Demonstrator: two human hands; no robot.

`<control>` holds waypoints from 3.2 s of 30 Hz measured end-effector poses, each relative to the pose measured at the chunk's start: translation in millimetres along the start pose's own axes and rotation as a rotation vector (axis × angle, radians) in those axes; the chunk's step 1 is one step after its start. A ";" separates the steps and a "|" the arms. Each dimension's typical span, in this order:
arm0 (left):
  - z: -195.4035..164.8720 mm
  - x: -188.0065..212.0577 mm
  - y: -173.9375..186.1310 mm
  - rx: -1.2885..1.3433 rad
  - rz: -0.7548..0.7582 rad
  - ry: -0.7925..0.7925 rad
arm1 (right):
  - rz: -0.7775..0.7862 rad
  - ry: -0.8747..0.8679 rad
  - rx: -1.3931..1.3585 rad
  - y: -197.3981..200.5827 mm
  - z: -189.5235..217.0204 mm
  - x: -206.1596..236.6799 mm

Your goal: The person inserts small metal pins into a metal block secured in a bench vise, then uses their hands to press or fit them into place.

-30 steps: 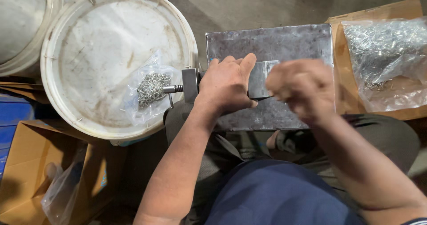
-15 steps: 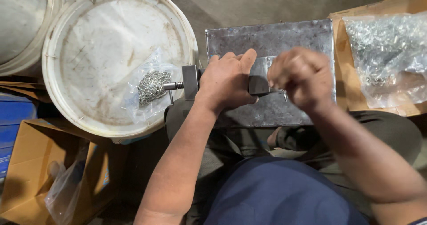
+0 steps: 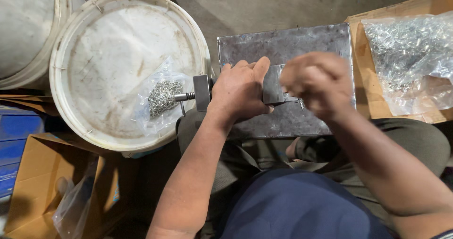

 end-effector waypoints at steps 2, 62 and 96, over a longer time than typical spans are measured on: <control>0.6 -1.2 -0.2 -0.016 0.019 0.017 | 0.008 -0.188 0.151 -1.7 -7.3 -2.1; -32.6 -20.0 -20.3 -0.116 0.107 0.102 | -0.101 -0.030 -0.011 39.8 1.7 19.7; -37.4 -24.7 -32.5 -0.277 0.163 0.125 | 0.012 -0.623 0.327 65.7 -37.0 -46.0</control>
Point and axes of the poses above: each hand's wrist, its own x-axis away from the middle knuckle, its own y-axis out of the back of the hand, z = x × y, the point moved 2 cm from there along -x, towards the middle knuckle, and after that the axes turned 4 degrees about z, right-handed, at the moved point
